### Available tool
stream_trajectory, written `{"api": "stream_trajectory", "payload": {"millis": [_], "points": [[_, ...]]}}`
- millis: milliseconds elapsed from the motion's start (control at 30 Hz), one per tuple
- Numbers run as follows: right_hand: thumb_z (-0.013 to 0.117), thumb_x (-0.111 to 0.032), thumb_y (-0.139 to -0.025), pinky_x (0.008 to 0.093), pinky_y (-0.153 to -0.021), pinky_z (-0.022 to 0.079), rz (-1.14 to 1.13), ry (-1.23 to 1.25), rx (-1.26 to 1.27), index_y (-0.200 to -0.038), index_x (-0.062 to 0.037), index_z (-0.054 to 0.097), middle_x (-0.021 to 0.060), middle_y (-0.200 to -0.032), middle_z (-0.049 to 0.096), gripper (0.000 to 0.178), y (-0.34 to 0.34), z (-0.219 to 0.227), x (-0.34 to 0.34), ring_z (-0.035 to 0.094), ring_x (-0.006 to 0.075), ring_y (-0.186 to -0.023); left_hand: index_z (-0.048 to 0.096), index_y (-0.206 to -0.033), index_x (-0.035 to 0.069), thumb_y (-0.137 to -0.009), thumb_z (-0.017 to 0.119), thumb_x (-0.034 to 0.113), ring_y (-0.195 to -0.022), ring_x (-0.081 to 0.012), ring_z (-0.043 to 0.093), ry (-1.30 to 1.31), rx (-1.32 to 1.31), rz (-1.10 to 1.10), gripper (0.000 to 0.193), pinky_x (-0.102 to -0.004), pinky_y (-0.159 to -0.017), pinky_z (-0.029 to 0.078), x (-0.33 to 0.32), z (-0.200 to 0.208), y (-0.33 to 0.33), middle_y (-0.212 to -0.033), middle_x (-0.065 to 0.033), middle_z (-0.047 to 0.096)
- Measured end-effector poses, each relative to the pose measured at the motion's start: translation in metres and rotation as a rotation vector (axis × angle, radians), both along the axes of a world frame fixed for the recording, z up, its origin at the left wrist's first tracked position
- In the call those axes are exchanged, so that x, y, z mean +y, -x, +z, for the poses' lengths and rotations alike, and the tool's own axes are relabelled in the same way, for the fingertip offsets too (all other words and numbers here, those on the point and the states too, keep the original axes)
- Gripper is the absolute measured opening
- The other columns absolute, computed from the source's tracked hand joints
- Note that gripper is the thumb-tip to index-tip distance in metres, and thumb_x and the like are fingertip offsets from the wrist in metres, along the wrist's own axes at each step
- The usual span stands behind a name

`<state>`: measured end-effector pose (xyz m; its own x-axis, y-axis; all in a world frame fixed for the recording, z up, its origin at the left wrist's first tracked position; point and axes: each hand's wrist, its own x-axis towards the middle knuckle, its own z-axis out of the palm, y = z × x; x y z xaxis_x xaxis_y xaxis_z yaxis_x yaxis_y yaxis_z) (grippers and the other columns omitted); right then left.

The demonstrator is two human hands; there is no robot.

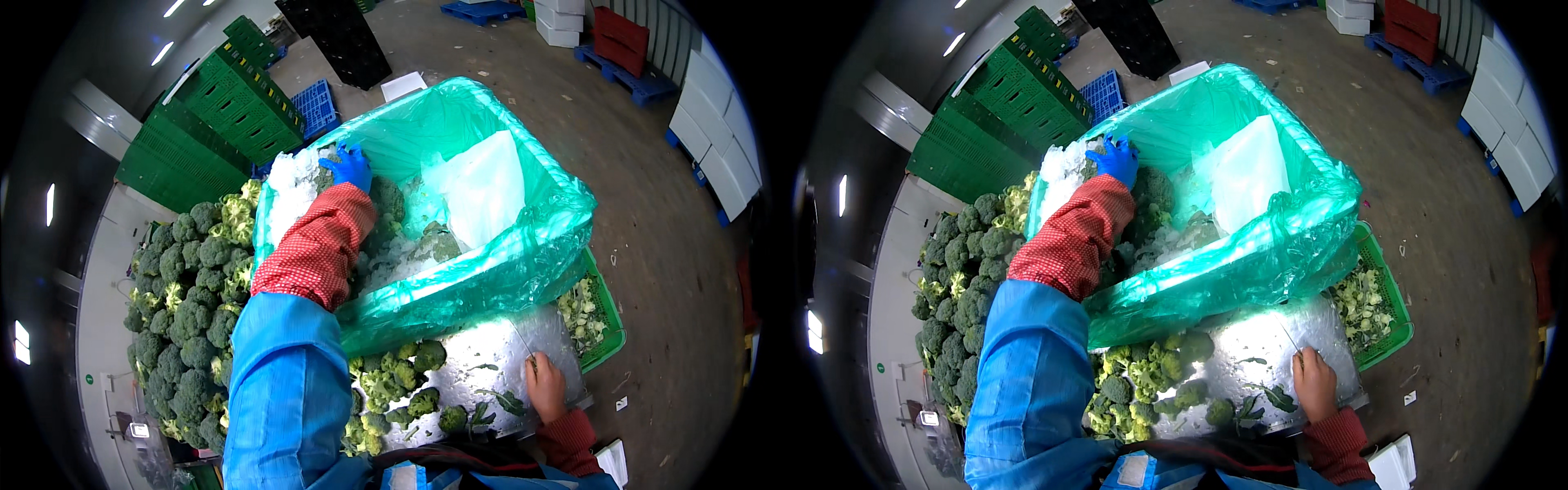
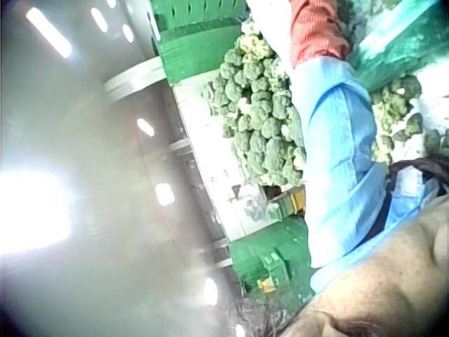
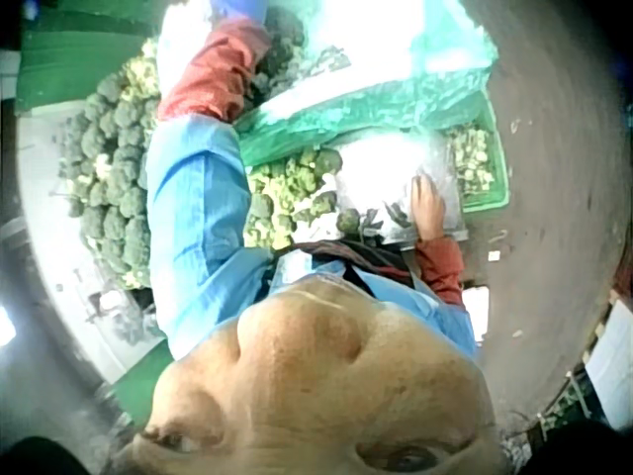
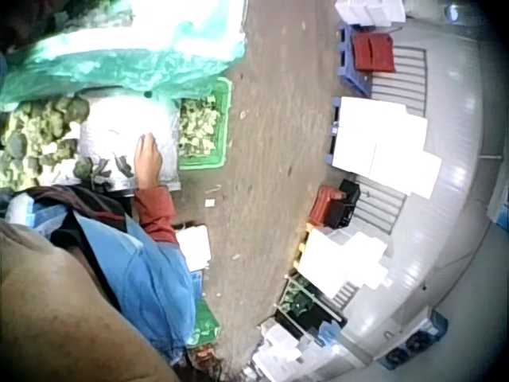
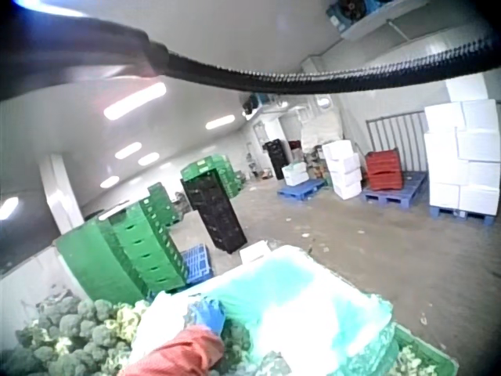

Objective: The person trims broccoli heads with a knife on a metal surface, placing the trimmed heads into a plastic-lined crate containing ice.

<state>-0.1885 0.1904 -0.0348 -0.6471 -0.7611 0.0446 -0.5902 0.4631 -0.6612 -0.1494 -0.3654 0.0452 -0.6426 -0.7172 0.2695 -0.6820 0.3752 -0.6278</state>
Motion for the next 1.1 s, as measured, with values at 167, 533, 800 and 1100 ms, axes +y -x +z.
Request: {"api": "stream_trajectory", "payload": {"millis": [167, 533, 800, 1100], "points": [[0.058, -0.016, -0.085, 0.0474, -0.056, 0.046, 0.016, 0.066, 0.02, -0.085, -0.0047, 0.051, 0.0178, -0.074, 0.06, 0.013, -0.013, 0.007, -0.003, 0.059, 0.0391, -0.066, 0.049, -0.128, 0.012, -0.082, 0.058, 0.032, -0.111, -0.0371, 0.051, -0.251, 0.247, -0.205, 0.051, -0.0623, -0.086, 0.041, 0.09, 0.118, -0.008, -0.122, -0.0171, 0.052], [0.06, -0.017, -0.085, 0.0492, -0.061, 0.045, -0.122, -0.007, -0.09, -0.092, -0.0022, 0.05, 0.022, -0.08, 0.062, 0.019, -0.022, 0.027, 0.02, 0.059, 0.0423, -0.074, 0.025, -0.141, 0.007, -0.083, 0.06, 0.018, -0.102, -0.0196, 0.059, -2.242, 1.36, -0.396, 0.069, -0.036, -0.087, 0.051, 0.255, 0.155, -0.068, -0.115, -0.0082, 0.057], [0.054, -0.019, -0.089, 0.0473, -0.061, 0.044, -0.257, 0.153, -0.4, -0.096, -0.0023, 0.05, 0.0229, -0.076, 0.061, 0.019, -0.023, 0.026, 0.033, 0.059, 0.0422, -0.073, 0.035, -0.136, 0.01, -0.08, 0.061, 0.012, -0.107, -0.0246, 0.057, -2.516, 1.452, 0.205, 0.062, -0.0426, -0.084, 0.053, 0.386, 0.018, -0.105, -0.123, -0.01, 0.052], [0.055, -0.013, -0.087, 0.0421, -0.051, 0.048, 0.107, -0.02, 0.126, -0.096, -0.0037, 0.046, 0.0162, -0.074, 0.059, 0.015, -0.052, 0.031, 0.039, 0.06, 0.0344, -0.058, 0.045, -0.132, 0.017, -0.086, 0.053, 0.046, -0.118, -0.0295, 0.05, -2.24, 1.523, 0.676, 0.055, -0.055, -0.091, 0.046, 0.397, -0.071, -0.128, -0.131, -0.0073, 0.049]]}}
